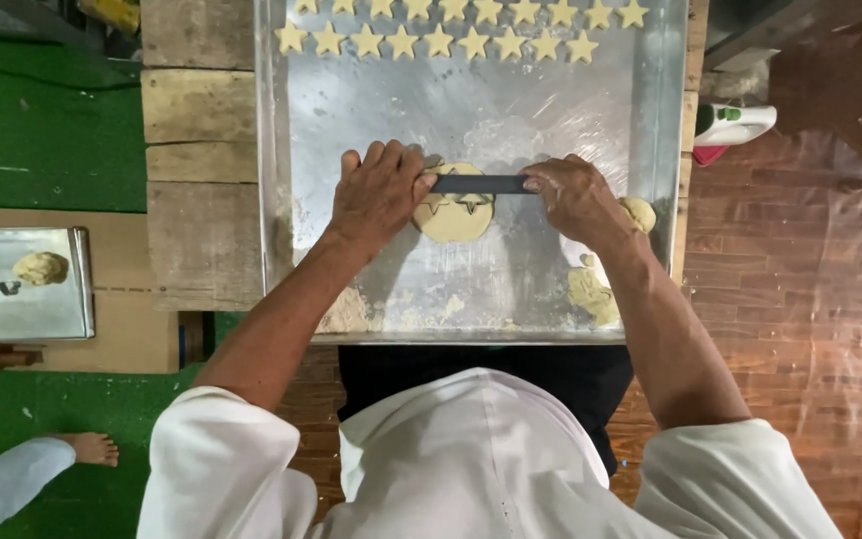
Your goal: Rolling out dough with a rolling pin and cutting it into star shapes using a cookie cutter on a metal tray.
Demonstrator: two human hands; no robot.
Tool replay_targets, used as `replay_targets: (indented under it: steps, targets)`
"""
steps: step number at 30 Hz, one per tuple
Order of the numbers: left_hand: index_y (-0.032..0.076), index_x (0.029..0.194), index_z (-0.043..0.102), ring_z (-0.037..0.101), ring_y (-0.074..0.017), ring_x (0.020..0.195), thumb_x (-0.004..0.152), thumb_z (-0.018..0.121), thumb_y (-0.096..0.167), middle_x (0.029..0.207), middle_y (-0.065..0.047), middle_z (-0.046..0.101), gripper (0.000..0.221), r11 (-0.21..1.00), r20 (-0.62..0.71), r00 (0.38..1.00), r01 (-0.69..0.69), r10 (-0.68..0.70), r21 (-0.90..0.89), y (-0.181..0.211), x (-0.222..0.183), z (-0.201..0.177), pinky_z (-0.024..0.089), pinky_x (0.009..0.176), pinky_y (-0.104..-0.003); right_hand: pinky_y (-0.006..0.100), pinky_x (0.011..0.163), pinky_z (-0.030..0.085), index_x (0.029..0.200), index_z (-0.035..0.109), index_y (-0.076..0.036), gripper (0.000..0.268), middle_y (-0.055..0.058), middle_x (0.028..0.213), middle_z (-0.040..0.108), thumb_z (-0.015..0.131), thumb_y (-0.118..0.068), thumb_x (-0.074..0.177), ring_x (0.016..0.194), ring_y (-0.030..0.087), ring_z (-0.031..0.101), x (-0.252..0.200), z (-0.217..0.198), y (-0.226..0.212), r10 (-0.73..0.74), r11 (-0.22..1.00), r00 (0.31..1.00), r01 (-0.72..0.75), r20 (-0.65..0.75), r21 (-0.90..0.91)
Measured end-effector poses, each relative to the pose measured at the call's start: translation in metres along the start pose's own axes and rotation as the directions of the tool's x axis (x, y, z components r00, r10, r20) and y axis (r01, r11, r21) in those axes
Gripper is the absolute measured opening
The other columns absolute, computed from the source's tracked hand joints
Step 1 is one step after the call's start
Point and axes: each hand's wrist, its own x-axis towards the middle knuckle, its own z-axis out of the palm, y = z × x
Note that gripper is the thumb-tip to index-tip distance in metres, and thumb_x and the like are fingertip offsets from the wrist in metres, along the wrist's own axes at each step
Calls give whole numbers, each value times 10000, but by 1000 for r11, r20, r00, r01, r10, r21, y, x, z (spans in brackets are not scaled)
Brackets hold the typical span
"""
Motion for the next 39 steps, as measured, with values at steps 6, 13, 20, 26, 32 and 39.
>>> replay_targets:
  steps: [6,13,20,26,32,39]
  targets:
    - [164,1456,415,462,-281,1134,1111,363,471,1245,-73,465,465,997,109,991,72,-72,0,22,-29,-3,359,901,-487,451,903,548,1113,760,-110,147,99,1011,758,718,-178,990,1010,353,688,-24,9,-1,127,989,990,-121,-63,86]
    - [239,1604,282,347,-344,1283,1126,360,444,1390,-109,355,526,992,146,984,108,-98,-63,34,-50,-3,336,959,-484,457,931,538,1084,753,-116,157,83,1059,747,791,-174,944,1089,336,667,-32,13,-3,149,981,983,-132,-112,145]
    - [359,1660,174,352,-308,1331,1132,243,454,1444,-74,364,540,985,247,969,69,-28,-158,34,-65,-23,340,964,-471,482,939,531,1055,737,-88,183,102,1091,744,821,-96,893,1117,348,655,-39,5,-20,169,973,982,-152,-85,171]
    - [343,1561,402,508,-249,1080,1115,409,287,1213,-39,560,449,992,9,1000,-7,9,-127,28,-77,-2,349,853,-435,511,965,534,1174,723,-144,255,137,1151,696,754,-103,925,1128,354,646,-35,-9,-56,312,949,946,-314,87,3]
    - [310,1349,630,533,-228,994,1076,477,289,1034,7,625,314,927,109,993,8,35,-376,43,-114,-26,324,879,-453,548,911,537,1179,736,-95,339,215,1086,751,712,-126,842,1030,427,707,-59,-23,-95,314,937,907,-344,279,65]
    - [270,1233,724,548,-214,1100,1033,552,430,1107,2,637,308,864,53,998,53,-31,-500,45,-124,15,371,978,-470,446,852,573,1266,716,-176,378,66,1053,720,731,-130,891,1006,303,693,-22,19,-56,104,988,994,-99,38,-114]
